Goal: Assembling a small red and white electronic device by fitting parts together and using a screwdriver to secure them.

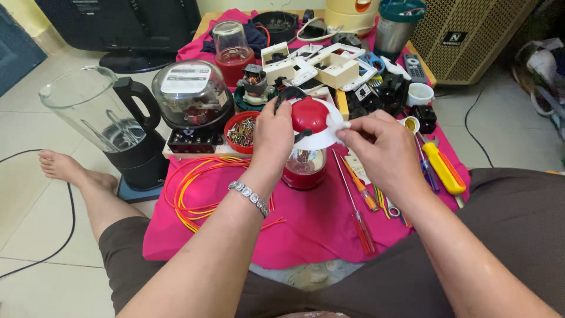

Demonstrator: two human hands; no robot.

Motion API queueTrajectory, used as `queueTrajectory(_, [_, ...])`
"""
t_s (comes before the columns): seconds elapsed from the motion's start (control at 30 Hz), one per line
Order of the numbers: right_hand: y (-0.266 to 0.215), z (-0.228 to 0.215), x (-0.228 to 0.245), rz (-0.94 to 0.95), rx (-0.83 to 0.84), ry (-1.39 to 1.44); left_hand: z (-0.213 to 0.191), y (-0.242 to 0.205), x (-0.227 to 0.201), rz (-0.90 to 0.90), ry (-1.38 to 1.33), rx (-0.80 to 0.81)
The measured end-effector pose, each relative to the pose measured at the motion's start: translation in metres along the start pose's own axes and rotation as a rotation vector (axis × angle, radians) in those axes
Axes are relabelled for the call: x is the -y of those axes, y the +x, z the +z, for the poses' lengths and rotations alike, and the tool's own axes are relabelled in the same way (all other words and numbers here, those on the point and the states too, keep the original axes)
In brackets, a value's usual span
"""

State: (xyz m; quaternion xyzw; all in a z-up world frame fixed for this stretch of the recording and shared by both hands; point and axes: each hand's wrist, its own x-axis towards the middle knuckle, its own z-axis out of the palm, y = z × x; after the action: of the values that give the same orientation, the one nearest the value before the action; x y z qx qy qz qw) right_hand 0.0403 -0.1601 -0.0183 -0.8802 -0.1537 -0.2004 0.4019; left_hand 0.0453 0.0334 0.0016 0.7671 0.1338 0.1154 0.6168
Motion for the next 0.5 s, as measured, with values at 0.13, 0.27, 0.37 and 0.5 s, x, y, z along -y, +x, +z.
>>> queueTrajectory(0.13, [0.032,0.010,-0.021,-0.021,0.017,-0.012,-0.003,0.001,0.002,0.026,0.009,0.003])
queueTrajectory(0.27, [0.083,0.025,-0.038,-0.042,0.099,-0.061,-0.002,0.004,0.002,0.030,0.075,0.019])
queueTrajectory(0.37, [0.115,0.041,-0.041,-0.012,0.223,-0.057,-0.001,0.010,0.007,0.017,0.084,0.023])
queueTrajectory(0.5, [0.139,0.054,-0.037,0.045,0.375,0.048,0.001,0.017,0.013,0.008,0.089,0.028])
